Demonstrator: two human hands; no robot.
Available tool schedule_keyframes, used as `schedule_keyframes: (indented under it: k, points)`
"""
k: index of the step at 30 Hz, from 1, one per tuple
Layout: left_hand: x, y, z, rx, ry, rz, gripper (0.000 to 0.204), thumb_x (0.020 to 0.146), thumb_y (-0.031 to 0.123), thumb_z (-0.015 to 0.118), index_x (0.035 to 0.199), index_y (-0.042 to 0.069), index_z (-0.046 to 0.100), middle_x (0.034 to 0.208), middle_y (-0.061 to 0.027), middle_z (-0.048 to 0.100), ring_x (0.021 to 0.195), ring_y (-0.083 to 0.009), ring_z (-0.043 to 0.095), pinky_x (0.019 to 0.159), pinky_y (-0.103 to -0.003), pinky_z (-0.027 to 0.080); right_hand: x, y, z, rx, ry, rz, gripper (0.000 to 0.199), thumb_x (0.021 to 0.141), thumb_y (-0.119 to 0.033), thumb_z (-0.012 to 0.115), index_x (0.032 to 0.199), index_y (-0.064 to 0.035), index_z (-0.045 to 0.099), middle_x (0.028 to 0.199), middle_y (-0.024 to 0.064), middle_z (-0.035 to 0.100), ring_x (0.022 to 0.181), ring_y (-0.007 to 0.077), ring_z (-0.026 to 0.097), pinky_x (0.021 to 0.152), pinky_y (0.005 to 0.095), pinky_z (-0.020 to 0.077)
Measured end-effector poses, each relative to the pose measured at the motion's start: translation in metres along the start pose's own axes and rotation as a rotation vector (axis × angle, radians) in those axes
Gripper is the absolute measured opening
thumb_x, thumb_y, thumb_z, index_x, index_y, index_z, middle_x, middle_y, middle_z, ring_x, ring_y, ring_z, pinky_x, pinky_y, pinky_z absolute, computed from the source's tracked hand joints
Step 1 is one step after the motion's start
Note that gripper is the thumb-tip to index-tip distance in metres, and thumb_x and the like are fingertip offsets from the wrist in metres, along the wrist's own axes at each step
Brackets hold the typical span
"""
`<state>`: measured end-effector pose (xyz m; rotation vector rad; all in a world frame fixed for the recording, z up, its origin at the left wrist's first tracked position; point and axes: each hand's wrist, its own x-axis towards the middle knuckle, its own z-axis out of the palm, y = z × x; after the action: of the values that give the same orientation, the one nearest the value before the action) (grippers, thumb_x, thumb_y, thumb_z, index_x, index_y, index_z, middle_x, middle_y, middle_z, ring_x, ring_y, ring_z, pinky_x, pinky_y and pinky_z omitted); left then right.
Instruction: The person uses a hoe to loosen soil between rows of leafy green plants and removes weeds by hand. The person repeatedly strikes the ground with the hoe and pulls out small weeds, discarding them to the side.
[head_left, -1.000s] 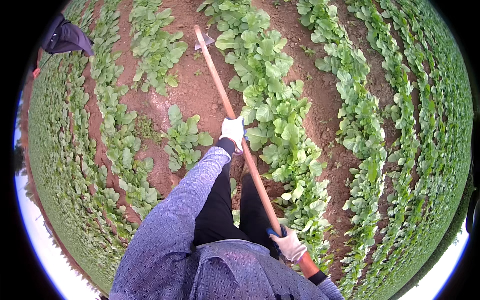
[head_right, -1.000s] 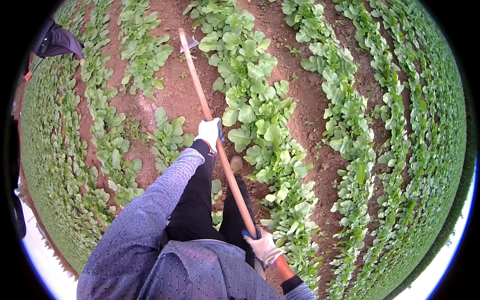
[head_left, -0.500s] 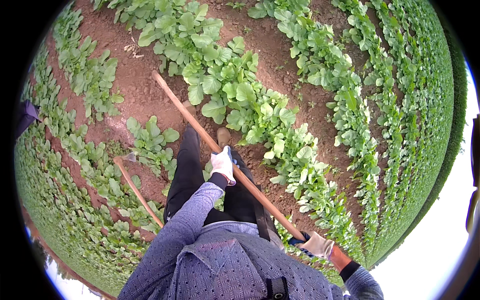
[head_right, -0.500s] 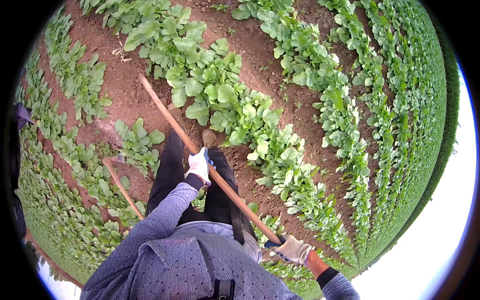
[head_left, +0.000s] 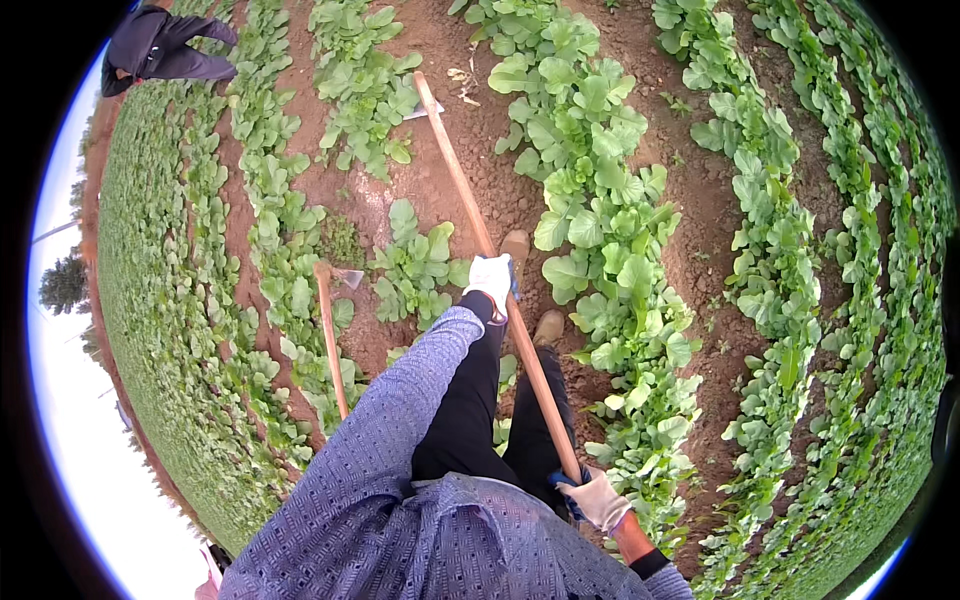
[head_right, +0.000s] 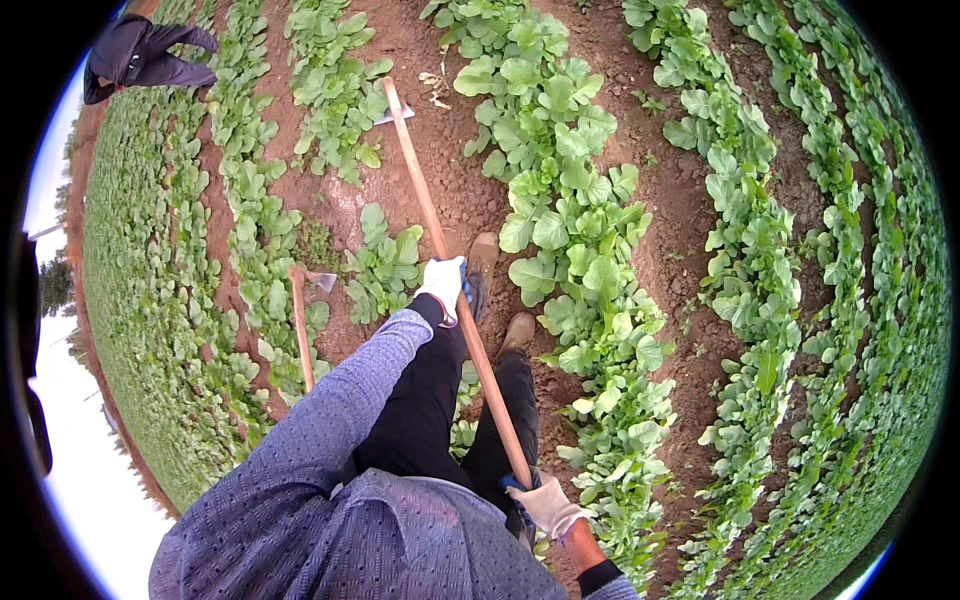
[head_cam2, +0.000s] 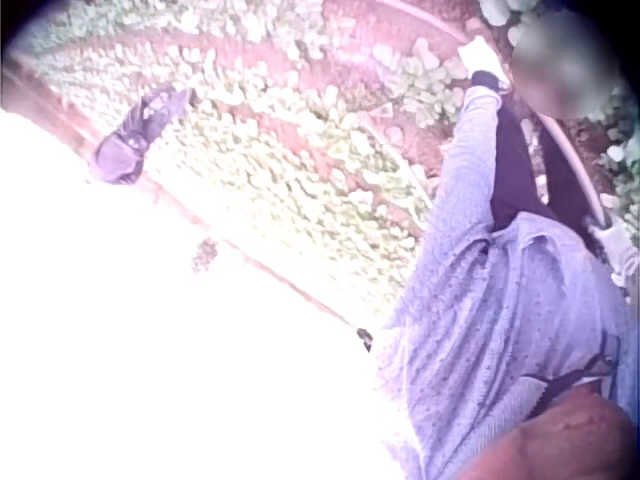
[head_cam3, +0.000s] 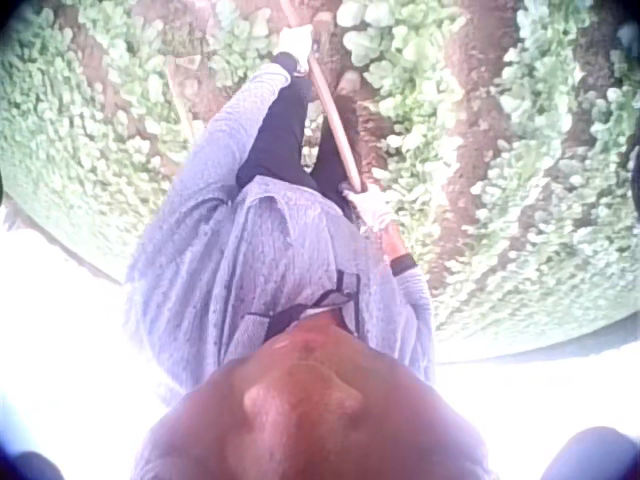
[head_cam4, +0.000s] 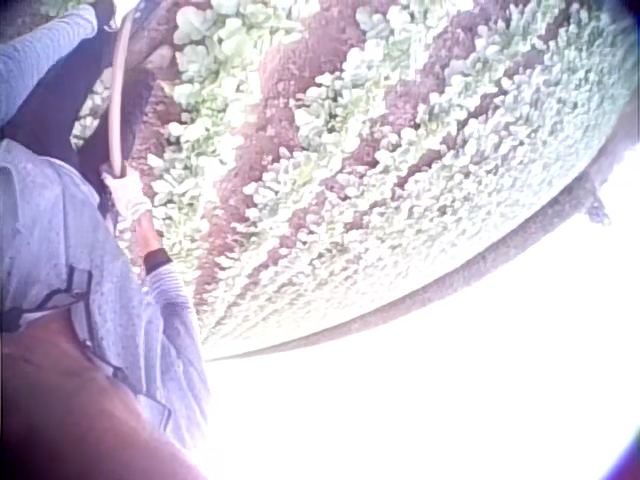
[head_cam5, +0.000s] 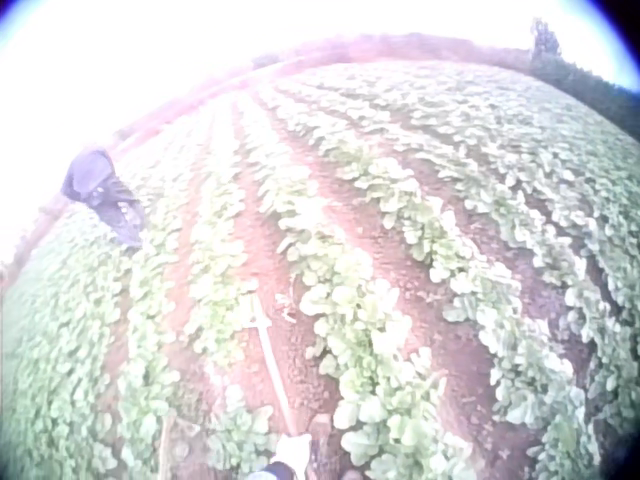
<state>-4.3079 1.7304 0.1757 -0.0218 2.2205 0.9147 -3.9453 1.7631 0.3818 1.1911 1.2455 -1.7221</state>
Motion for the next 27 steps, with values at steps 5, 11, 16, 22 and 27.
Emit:
schedule_keyframes:
  k: [5, 11, 16, 22, 27]
  points:
    - [-0.112, -0.007, 0.060, -0.470, -0.032, -0.466, 0.024, 0.087, 0.025, 0.063, 0.089, 0.006, 0.048, 0.065, -0.0049, 0.049, 0.054, -0.0179, 0.050, 0.048, -0.035, 0.047, -0.084, 0.083, -0.037, -0.130, 0.068, 0.083, 0.038, 0.079, -0.025, 0.074, 0.104, 0.0024, 0.064, 0.072, 0.0106, 0.067, 0.060, 0.0152, 0.059, 0.059, 0.0340, 0.0495]
    - [-0.194, -0.020, 0.094, -0.707, -0.347, -0.775, 0.022, 0.089, 0.019, 0.065, 0.089, 0.008, 0.046, 0.063, -0.0032, 0.047, 0.051, -0.0192, 0.050, 0.046, -0.039, 0.047, -0.165, 0.142, -0.036, -0.031, 0.164, 0.281, 0.040, 0.073, -0.024, 0.078, 0.100, 0.0025, 0.066, 0.074, 0.0098, 0.067, 0.063, 0.0138, 0.060, 0.063, 0.0322, 0.0509]
    - [-0.184, -0.006, 0.101, -0.689, -0.440, -0.729, 0.018, 0.091, 0.021, 0.063, 0.088, 0.010, 0.050, 0.068, -0.0034, 0.049, 0.055, -0.0195, 0.052, 0.050, -0.039, 0.049, -0.142, 0.145, -0.004, 0.067, 0.213, 0.308, 0.043, 0.068, -0.026, 0.081, 0.096, 0.0025, 0.067, 0.076, 0.0095, 0.068, 0.064, 0.0129, 0.059, 0.066, 0.0309, 0.0516]
    - [-0.096, -0.057, 0.106, -0.508, -0.380, -0.610, 0.020, 0.091, 0.024, 0.062, 0.083, 0.011, 0.050, 0.067, -0.0028, 0.049, 0.054, -0.0193, 0.052, 0.051, -0.038, 0.050, -0.023, 0.125, -0.034, -0.239, -0.058, 0.229, 0.047, 0.081, -0.039, 0.072, 0.110, -0.0031, 0.064, 0.082, 0.0185, 0.069, 0.074, 0.0267, 0.069, 0.069, 0.0371, 0.0538]
    - [-0.044, -0.092, 0.119, -0.522, -0.435, -0.785, 0.019, 0.092, 0.025, 0.061, 0.086, 0.010, 0.052, 0.069, -0.0034, 0.046, 0.059, -0.0211, 0.052, 0.060, -0.044, 0.052, 0.142, 0.131, -0.135, 0.005, 0.571, 0.068, 0.044, 0.082, -0.027, 0.071, 0.114, 0.0012, 0.062, 0.099, 0.0177, 0.070, 0.092, 0.0231, 0.068, 0.082, 0.0322, 0.0521]
